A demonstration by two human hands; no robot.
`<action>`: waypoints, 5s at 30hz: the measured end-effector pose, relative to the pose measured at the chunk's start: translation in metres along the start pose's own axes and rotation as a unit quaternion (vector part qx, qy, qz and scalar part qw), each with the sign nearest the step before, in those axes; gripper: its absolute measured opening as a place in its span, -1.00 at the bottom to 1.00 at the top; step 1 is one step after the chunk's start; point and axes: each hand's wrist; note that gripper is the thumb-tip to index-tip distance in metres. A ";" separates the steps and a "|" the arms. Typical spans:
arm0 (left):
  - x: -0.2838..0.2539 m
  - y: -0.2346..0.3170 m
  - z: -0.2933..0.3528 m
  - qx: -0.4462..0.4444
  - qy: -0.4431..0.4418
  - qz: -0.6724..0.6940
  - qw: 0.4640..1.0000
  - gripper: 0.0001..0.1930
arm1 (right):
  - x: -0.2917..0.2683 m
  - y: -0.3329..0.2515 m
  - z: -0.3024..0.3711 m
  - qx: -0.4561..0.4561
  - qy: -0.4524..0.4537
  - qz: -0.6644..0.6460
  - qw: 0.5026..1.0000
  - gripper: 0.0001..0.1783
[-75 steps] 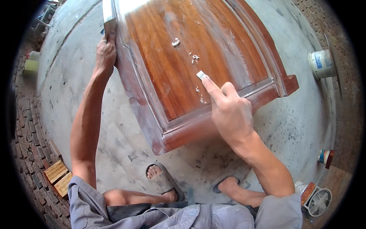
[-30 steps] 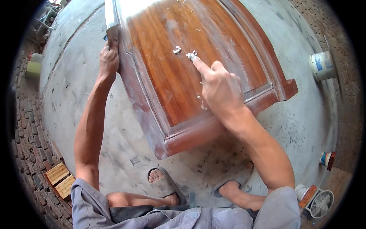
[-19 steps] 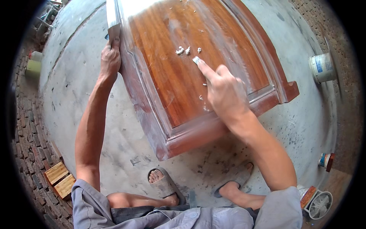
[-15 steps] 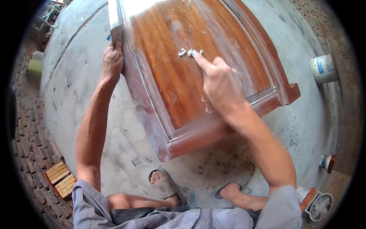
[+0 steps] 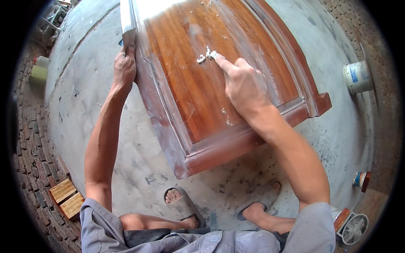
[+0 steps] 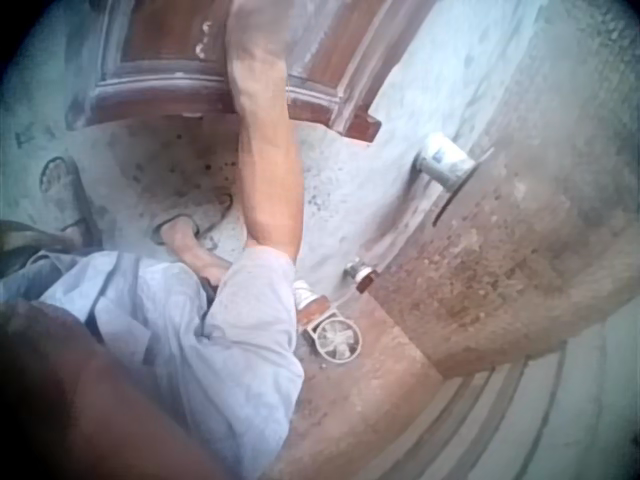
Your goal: The person applies a white filler substance to a wooden cabinet door using a small spatula, smoothing it into the surface. They then use a sanding block to rub the treated area, removing excess material and smoothing the finish.
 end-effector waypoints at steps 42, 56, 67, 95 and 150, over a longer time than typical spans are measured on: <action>0.004 0.014 0.007 -0.027 0.020 -0.026 0.999 -0.52 | -0.033 -0.008 0.052 -0.005 -0.065 0.013 0.998 -0.53; 0.009 0.006 0.001 -0.013 0.018 -0.040 0.999 -0.45 | -0.013 -0.007 0.024 -0.018 -0.018 0.012 1.000 -0.53; 0.010 0.013 0.007 -0.011 0.012 -0.014 1.000 -0.38 | -0.001 -0.009 0.002 0.012 -0.007 0.010 1.000 -0.55; 0.003 0.006 0.002 -0.014 0.004 -0.045 0.999 -0.35 | 0.013 -0.005 -0.026 -0.017 0.005 0.015 1.000 -0.58; 0.004 0.013 0.008 -0.005 0.038 -0.095 0.995 -0.39 | 0.006 0.033 -0.026 -0.123 0.003 -0.022 0.992 -0.59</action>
Point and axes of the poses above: each hand's wrist, its own z-axis away from the middle knuckle, its own x-axis out of the palm, y = z × x, and after that the axes turned 2 degrees about y, right-handed
